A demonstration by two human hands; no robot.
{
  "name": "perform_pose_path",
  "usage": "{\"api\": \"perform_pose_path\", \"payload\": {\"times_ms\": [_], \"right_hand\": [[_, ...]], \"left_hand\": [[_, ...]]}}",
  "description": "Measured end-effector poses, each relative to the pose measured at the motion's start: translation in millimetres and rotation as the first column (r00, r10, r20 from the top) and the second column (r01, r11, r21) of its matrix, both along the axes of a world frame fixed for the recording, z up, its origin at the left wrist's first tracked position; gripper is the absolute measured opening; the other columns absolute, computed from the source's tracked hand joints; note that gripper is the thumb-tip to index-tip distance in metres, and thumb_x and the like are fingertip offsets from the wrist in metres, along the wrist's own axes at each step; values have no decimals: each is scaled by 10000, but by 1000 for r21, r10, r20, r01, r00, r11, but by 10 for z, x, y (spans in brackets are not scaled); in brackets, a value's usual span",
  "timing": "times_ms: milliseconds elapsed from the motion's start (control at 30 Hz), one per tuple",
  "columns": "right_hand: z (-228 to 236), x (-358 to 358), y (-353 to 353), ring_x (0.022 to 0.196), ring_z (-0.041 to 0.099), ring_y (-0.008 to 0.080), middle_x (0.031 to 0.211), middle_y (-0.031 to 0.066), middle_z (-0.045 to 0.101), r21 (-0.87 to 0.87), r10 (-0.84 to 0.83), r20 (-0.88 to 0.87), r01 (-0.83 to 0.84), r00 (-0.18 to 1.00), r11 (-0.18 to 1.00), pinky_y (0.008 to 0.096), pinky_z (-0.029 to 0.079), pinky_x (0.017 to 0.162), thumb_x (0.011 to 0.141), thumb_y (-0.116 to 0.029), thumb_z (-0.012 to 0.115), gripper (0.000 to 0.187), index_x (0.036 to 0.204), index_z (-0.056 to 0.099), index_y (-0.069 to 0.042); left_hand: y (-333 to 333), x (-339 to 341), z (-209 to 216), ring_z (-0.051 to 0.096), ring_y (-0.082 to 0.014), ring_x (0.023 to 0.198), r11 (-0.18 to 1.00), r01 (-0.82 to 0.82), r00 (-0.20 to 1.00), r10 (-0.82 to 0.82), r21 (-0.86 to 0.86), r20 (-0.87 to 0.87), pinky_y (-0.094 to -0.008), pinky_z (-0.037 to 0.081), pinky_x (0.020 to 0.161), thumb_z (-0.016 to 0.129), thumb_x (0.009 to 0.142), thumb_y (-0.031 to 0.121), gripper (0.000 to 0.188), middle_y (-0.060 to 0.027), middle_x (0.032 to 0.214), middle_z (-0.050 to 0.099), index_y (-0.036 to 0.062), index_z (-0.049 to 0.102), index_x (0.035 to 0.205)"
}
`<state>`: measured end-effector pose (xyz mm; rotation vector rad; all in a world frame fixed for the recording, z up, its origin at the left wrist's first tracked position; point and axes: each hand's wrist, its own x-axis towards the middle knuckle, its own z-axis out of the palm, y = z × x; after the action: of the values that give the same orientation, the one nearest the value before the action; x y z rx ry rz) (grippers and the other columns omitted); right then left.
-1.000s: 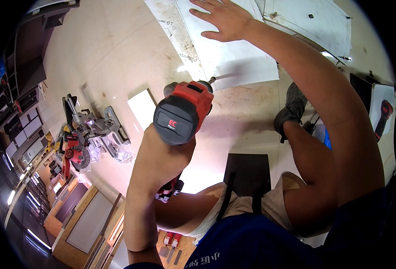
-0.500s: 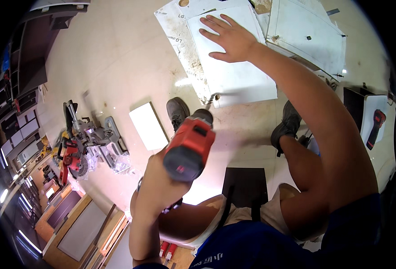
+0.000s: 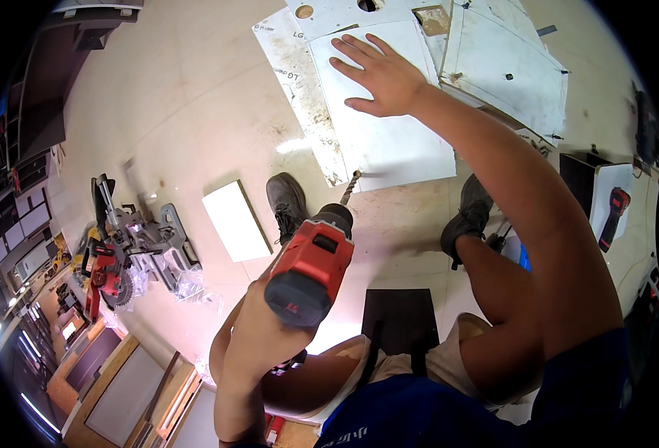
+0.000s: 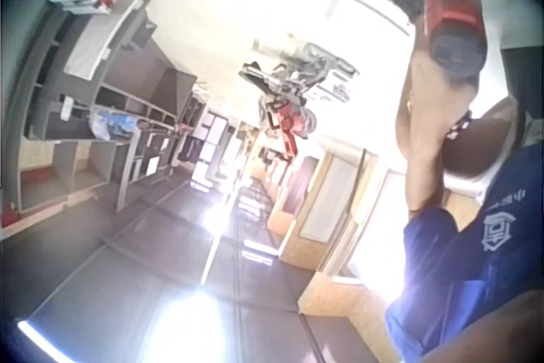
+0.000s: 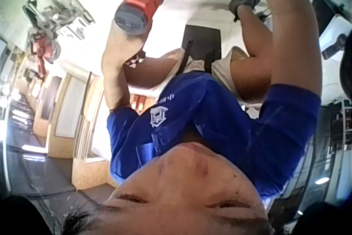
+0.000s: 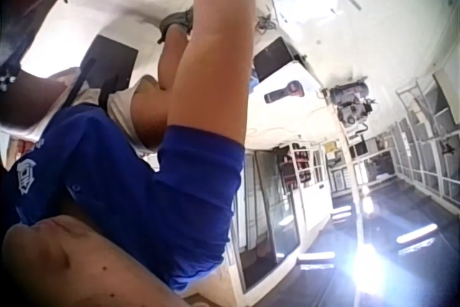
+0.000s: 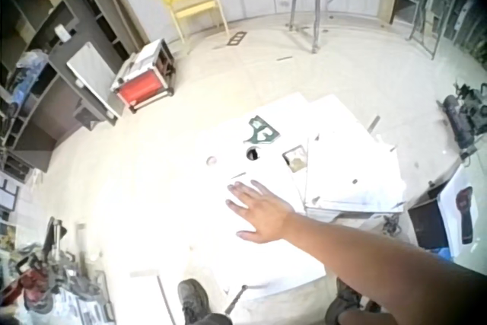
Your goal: The person places a white panel on a workbench, aligns it, and uses a cordless drill to create holes at marked locations. The person repeats this process for multiple panels, flipping them as needed and securing them with fasteners.
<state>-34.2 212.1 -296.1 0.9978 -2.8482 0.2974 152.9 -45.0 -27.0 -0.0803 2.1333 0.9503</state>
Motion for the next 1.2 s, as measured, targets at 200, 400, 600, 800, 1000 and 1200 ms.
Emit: {"api": "perform_pose_path", "payload": {"times_ms": [200,400,600,800,1000,1200], "right_hand": [[9,10,3,1524,243,262,1633,121,298,8,-21,-12,21,1000,1000,476,185,1249,943,-494,597,702,1507,444,-106],[23,9,8,1520,251,246,1626,117,316,-16,-17,0,17,1000,1000,465,187,1247,940,-497,593,692,1494,465,-102],[27,-1,10,1521,249,256,1628,127,307,-43,-12,12,13,1000,999,471,187,1248,932,-478,611,695,1492,466,-92],[26,10,26,1519,256,264,1625,133,310,-54,-16,21,17,1000,998,473,191,1246,925,-473,624,697,1486,474,-87],[48,15,56,1520,251,260,1617,131,328,-50,-20,22,21,1000,999,467,193,1245,931,-487,605,688,1478,486,-87],[31,19,17,1519,254,253,1622,119,327,-5,-24,-5,24,1000,1000,456,179,1248,952,-513,555,672,1472,492,-93]], "left_hand": [[54,22,-218,660,-313,826,998,58,995,-60,-20,-84,-369,527,777,678,797,21,308,-140,918,669,12,628,1101],[171,69,-136,660,-307,717,999,-45,993,44,-13,-111,-362,532,708,684,751,26,276,-141,816,682,13,635,1022],[164,49,-165,652,-306,713,998,28,992,-34,-52,-118,-356,528,693,674,767,22,243,-138,797,665,11,623,1005],[262,-33,-93,643,-314,689,995,36,996,-44,-95,-82,-357,529,685,670,768,15,230,-139,787,664,12,617,992],[288,13,-233,662,-323,676,994,59,979,-76,-93,-191,-364,538,683,680,739,9,272,-139,770,669,23,631,1006],[230,153,-387,706,-354,716,998,40,982,-47,-45,-181,-373,553,705,695,694,22,342,-142,772,690,36,644,1032]]}}
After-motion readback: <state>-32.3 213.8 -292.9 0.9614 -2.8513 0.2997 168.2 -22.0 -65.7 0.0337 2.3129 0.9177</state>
